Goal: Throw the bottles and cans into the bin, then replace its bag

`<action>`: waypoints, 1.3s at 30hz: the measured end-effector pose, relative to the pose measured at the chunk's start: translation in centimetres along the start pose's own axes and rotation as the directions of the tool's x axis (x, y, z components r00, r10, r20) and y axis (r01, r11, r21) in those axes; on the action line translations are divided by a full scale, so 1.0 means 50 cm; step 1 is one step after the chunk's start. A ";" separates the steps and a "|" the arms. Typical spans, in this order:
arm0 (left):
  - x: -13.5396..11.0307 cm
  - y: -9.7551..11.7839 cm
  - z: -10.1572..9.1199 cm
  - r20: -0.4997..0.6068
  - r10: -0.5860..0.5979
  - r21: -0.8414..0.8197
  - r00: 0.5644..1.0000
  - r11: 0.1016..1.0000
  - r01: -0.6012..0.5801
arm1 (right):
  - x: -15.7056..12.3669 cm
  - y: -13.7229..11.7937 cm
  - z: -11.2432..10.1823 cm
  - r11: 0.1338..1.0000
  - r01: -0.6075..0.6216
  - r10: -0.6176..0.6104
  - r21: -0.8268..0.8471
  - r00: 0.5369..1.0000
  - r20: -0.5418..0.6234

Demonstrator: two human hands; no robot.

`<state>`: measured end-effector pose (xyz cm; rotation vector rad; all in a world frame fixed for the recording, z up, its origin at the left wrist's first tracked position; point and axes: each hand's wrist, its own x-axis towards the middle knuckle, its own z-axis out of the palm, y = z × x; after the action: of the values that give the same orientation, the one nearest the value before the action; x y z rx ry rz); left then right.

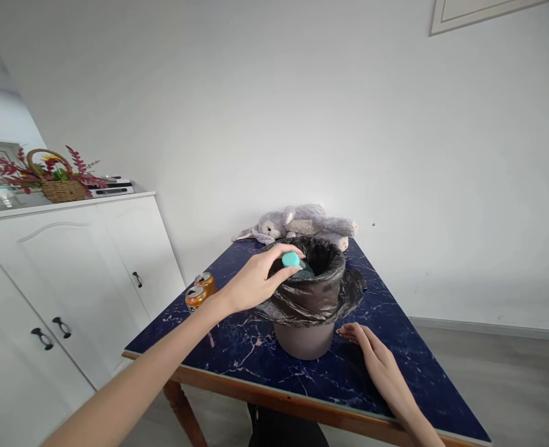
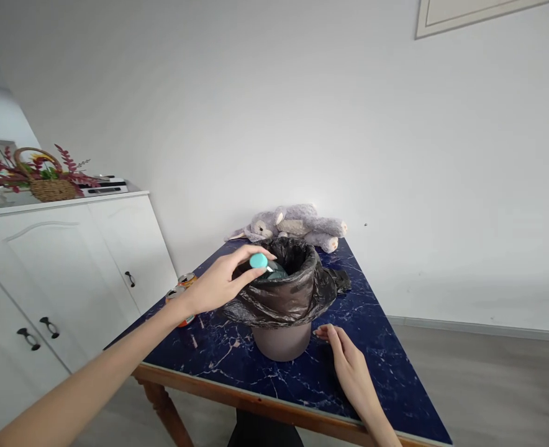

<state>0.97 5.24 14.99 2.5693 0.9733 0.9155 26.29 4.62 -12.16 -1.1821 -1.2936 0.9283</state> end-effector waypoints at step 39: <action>-0.048 0.039 -0.108 -0.404 -0.081 0.090 0.911 0.988 0.128 | -0.010 -0.015 -0.001 0.995 -0.009 0.009 -0.098 1.000 0.004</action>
<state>-2.83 2.21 18.87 2.4365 1.2910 1.4291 26.21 4.00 -11.52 -1.2636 -1.3516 0.8828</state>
